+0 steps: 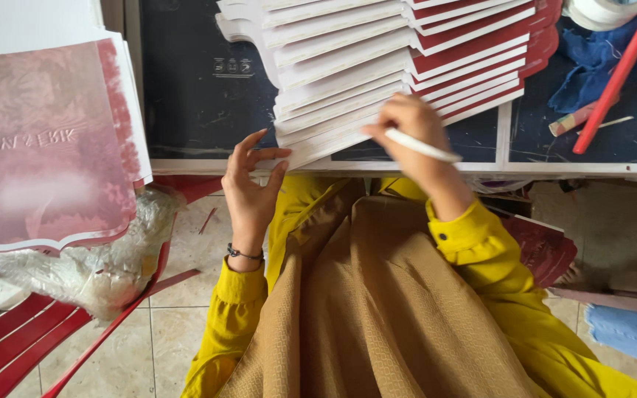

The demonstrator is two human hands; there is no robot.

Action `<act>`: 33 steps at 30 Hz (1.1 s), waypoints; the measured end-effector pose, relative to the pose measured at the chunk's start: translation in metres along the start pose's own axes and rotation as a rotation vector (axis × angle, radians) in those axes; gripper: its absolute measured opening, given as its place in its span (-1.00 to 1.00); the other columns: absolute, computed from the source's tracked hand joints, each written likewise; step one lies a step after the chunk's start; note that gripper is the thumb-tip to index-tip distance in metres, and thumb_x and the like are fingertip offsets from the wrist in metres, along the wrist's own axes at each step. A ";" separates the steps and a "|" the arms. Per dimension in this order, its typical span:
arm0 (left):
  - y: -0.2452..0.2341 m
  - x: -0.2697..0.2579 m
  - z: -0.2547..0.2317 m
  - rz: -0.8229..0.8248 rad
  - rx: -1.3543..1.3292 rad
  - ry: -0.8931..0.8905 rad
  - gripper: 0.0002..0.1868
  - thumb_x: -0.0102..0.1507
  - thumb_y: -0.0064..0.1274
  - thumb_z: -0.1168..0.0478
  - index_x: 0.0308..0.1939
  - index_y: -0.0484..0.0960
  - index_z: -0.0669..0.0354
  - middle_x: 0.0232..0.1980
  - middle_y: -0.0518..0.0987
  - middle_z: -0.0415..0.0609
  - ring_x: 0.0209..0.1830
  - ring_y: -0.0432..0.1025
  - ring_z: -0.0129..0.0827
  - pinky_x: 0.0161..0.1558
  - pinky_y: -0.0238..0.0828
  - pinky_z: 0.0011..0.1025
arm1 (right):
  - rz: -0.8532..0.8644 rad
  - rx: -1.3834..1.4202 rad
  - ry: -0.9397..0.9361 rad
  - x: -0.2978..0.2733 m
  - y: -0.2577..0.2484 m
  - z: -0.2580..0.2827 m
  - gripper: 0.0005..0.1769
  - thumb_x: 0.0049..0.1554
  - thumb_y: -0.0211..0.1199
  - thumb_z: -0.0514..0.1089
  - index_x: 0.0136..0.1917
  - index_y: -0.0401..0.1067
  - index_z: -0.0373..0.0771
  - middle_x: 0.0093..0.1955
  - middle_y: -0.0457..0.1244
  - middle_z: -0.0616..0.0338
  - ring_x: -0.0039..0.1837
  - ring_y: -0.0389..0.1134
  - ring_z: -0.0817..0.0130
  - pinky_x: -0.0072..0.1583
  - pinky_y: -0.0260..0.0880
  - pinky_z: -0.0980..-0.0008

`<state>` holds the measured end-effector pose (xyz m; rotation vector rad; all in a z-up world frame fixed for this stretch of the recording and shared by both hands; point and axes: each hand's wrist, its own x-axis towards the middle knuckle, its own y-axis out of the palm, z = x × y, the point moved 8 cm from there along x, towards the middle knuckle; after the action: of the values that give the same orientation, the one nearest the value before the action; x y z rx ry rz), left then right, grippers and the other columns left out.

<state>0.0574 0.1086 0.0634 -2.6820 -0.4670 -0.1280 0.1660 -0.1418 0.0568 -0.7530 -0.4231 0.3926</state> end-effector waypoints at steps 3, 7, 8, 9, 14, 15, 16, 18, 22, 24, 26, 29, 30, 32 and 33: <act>-0.001 -0.001 -0.004 -0.021 -0.004 0.013 -0.37 0.17 0.30 0.52 0.29 0.54 0.08 -0.16 0.77 -0.11 -0.03 0.49 -0.16 0.10 0.28 -0.28 | -0.082 0.042 0.069 -0.010 -0.040 -0.031 -0.66 0.11 0.61 -0.18 -0.30 0.45 -0.24 -0.32 0.24 0.09 -0.19 0.33 0.08 -0.05 0.29 0.28; 0.000 -0.007 -0.004 -0.079 -0.049 0.070 -0.42 0.18 0.30 0.53 0.26 0.57 0.12 -0.16 0.76 -0.06 -0.05 0.48 -0.13 0.10 0.30 -0.24 | -0.182 0.081 0.077 -0.020 -0.041 -0.057 -0.63 0.02 0.70 -0.21 -0.30 0.46 -0.31 -0.35 0.27 0.05 -0.21 0.34 0.09 -0.08 0.30 0.31; 0.004 -0.010 0.003 -0.076 -0.049 0.072 -0.42 0.18 0.30 0.53 0.26 0.57 0.12 -0.16 0.76 -0.06 -0.05 0.48 -0.13 0.10 0.30 -0.24 | -0.185 0.081 0.079 -0.019 -0.040 -0.055 -0.63 0.02 0.70 -0.21 -0.30 0.46 -0.31 -0.35 0.27 0.05 -0.21 0.34 0.09 -0.08 0.30 0.31; 0.005 -0.014 0.005 -0.109 0.042 0.135 -0.47 0.22 0.31 0.49 0.24 0.59 0.10 -0.17 0.75 -0.14 -0.07 0.45 -0.22 0.06 0.27 -0.30 | -0.220 0.057 0.077 -0.018 -0.042 -0.052 -0.61 0.01 0.71 -0.20 -0.31 0.45 -0.31 -0.38 0.23 0.06 -0.24 0.31 0.09 -0.10 0.29 0.30; 0.036 -0.034 0.010 -0.275 0.378 0.531 -0.63 0.25 0.33 0.38 0.15 0.72 0.13 -0.19 0.76 -0.19 -0.07 0.47 -0.33 -0.05 0.24 -0.39 | -0.286 -0.007 0.064 -0.021 -0.038 -0.054 -0.51 0.03 0.73 -0.09 -0.34 0.39 -0.29 -0.42 0.14 0.10 -0.26 0.23 0.08 -0.10 0.23 0.24; 0.055 -0.037 0.006 -0.165 0.416 0.583 -0.55 0.31 0.22 0.34 0.30 0.59 0.15 -0.05 0.75 -0.13 0.03 0.48 -0.30 0.03 0.25 -0.38 | -0.287 -0.028 0.049 -0.021 -0.037 -0.053 -0.49 0.03 0.72 -0.06 -0.33 0.37 -0.27 -0.40 0.13 0.14 -0.23 0.24 0.08 -0.06 0.23 0.23; 0.075 -0.041 0.002 -0.053 0.453 0.634 -0.46 0.37 0.12 0.30 0.45 0.46 0.18 0.09 0.73 -0.07 0.13 0.50 -0.28 0.10 0.27 -0.37 | -0.287 -0.049 0.036 -0.023 -0.036 -0.053 -0.47 0.03 0.72 -0.02 -0.32 0.35 -0.24 -0.39 0.13 0.17 -0.21 0.25 0.08 -0.02 0.22 0.22; 0.099 -0.037 -0.032 0.017 0.447 0.660 -0.39 0.35 0.15 0.28 0.50 0.40 0.20 0.19 0.68 -0.03 0.19 0.50 -0.23 0.18 0.29 -0.31 | -0.264 -0.043 0.040 -0.022 -0.037 -0.049 -0.49 0.04 0.71 -0.04 -0.30 0.35 -0.24 -0.37 0.13 0.17 -0.18 0.25 0.06 0.00 0.21 0.19; 0.149 -0.033 -0.069 0.160 0.474 0.757 -0.21 0.30 0.23 0.11 0.57 0.28 0.17 0.35 0.59 0.09 0.37 0.48 -0.15 0.39 0.27 -0.19 | -0.174 -0.059 -0.010 -0.023 -0.031 -0.060 -0.57 0.01 0.68 -0.12 -0.23 0.36 -0.18 -0.25 0.20 0.21 -0.02 0.35 0.05 0.02 0.20 0.18; 0.143 -0.039 -0.070 0.151 0.388 0.774 -0.36 0.35 0.14 0.15 0.51 0.37 0.14 0.33 0.60 0.04 0.35 0.49 -0.17 0.38 0.29 -0.22 | -0.153 -0.014 -0.039 -0.026 -0.048 -0.041 -0.57 0.01 0.67 -0.14 -0.19 0.36 -0.21 -0.22 0.19 0.17 -0.01 0.34 0.02 0.04 0.23 0.16; 0.138 -0.043 -0.068 0.143 0.304 0.788 -0.49 0.41 0.04 0.19 0.45 0.46 0.11 0.30 0.61 -0.02 0.33 0.50 -0.19 0.37 0.31 -0.25 | -0.132 0.033 -0.068 -0.026 -0.060 -0.026 -0.57 0.02 0.66 -0.15 -0.15 0.36 -0.24 -0.20 0.19 0.13 -0.01 0.34 0.00 0.05 0.26 0.15; 0.136 -0.047 -0.050 0.115 0.488 0.716 -0.42 0.34 0.16 0.11 0.46 0.47 -0.10 0.35 0.54 0.03 0.28 0.47 -0.03 0.31 0.33 -0.08 | -0.171 0.076 -0.041 -0.027 -0.064 -0.026 -0.67 0.11 0.62 -0.32 -0.16 0.40 -0.28 -0.18 0.22 0.13 -0.03 0.36 0.02 -0.04 0.33 0.17; 0.140 -0.047 -0.043 0.157 0.546 0.698 -0.37 0.30 0.22 0.06 0.47 0.46 -0.14 0.41 0.49 0.06 0.31 0.45 -0.01 0.31 0.31 -0.05 | -0.167 0.068 -0.059 -0.025 -0.058 -0.030 -0.67 0.10 0.61 -0.31 -0.15 0.41 -0.30 -0.19 0.22 0.09 -0.04 0.36 -0.03 -0.07 0.33 0.16; 0.139 -0.046 -0.045 0.200 0.603 0.680 -0.31 0.26 0.28 0.01 0.47 0.45 -0.18 0.46 0.44 0.09 0.34 0.43 0.02 0.31 0.29 -0.01 | -0.165 0.060 -0.075 -0.020 -0.049 -0.033 -0.68 0.08 0.61 -0.31 -0.14 0.42 -0.33 -0.21 0.21 0.05 -0.05 0.36 -0.08 -0.09 0.34 0.14; 0.135 -0.044 -0.054 0.225 0.598 0.667 -0.32 0.24 0.32 0.04 0.44 0.49 -0.13 0.51 0.39 0.12 0.41 0.39 0.04 0.37 0.24 0.00 | -0.170 0.033 -0.078 -0.018 -0.047 -0.032 -0.67 0.08 0.60 -0.33 -0.15 0.40 -0.34 -0.19 0.21 0.01 -0.05 0.34 -0.14 -0.07 0.33 0.09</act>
<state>0.0615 -0.0427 0.0539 -1.9302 0.0183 -0.6717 0.1759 -0.2001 0.0661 -0.6653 -0.5484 0.2691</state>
